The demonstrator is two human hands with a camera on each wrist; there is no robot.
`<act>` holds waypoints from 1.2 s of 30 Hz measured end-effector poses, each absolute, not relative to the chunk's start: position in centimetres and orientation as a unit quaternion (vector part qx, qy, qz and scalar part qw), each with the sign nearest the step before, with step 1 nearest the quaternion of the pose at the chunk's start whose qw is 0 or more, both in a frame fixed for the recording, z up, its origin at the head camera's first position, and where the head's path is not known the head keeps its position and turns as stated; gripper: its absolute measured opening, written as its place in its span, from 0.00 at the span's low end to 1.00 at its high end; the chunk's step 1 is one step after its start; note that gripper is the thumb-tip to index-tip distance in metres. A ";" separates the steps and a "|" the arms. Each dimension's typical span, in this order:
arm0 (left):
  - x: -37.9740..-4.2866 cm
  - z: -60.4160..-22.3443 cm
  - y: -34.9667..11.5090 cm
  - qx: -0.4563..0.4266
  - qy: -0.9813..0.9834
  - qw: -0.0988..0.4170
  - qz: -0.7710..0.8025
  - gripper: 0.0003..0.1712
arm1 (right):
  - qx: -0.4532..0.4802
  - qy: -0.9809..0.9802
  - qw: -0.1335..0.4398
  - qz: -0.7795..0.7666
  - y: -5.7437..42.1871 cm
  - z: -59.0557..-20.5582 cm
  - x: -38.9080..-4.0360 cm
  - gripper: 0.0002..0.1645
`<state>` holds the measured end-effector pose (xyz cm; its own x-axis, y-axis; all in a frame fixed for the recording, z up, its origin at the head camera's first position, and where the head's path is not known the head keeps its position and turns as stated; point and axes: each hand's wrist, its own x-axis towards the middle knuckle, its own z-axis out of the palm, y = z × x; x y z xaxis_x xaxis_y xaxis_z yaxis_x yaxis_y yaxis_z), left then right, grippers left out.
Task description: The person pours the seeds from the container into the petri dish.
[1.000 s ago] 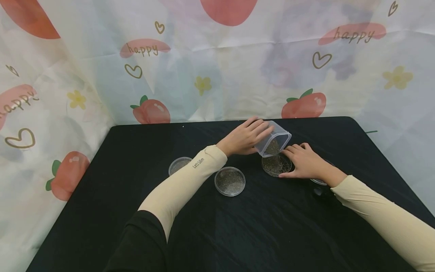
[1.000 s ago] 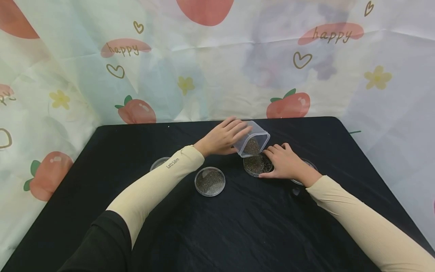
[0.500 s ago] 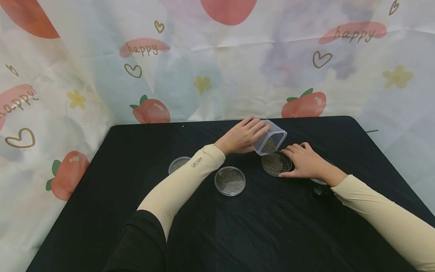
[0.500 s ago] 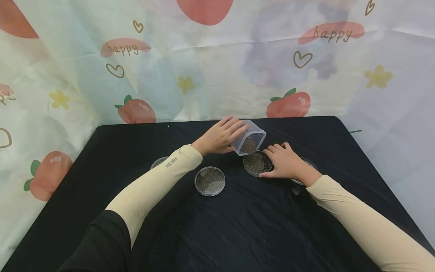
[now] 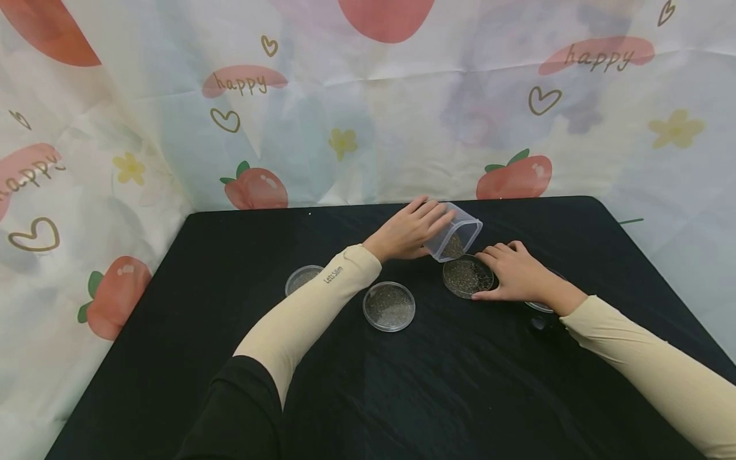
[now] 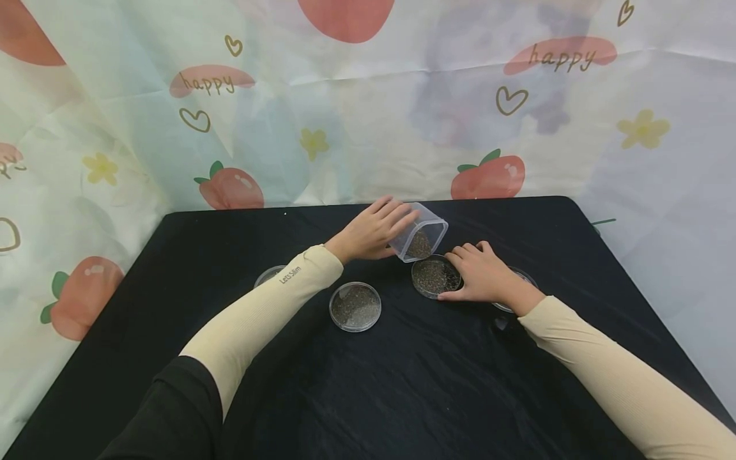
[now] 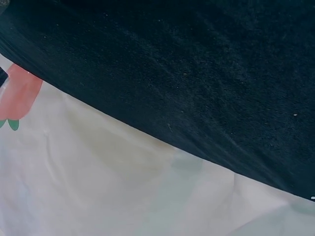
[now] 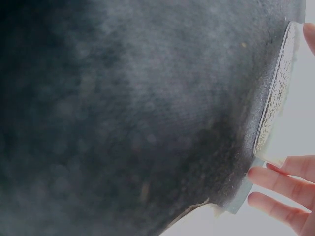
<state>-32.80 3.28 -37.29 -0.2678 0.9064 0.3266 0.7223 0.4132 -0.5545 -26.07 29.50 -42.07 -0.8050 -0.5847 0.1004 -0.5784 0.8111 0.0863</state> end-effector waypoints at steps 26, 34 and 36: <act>-32.9 -37.7 3.5 -0.528 -0.769 0.321 0.163 0.45 | 0.300 -0.952 0.052 -0.024 29.5 -42.3 -26.2 0.51; -32.8 -37.6 3.4 -0.525 -0.771 0.319 0.170 0.44 | 0.304 -0.951 0.056 -0.026 29.5 -42.3 -26.3 0.51; -32.8 -37.6 3.4 -0.524 -0.771 0.320 0.171 0.44 | 0.306 -0.950 0.059 -0.025 29.5 -42.3 -26.3 0.51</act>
<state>-32.77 3.39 -37.61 -0.2461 0.9171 0.3137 0.6985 0.3922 -0.5986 -26.30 29.52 -42.35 -0.8056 -0.5844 0.0969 -0.5785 0.8114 0.0838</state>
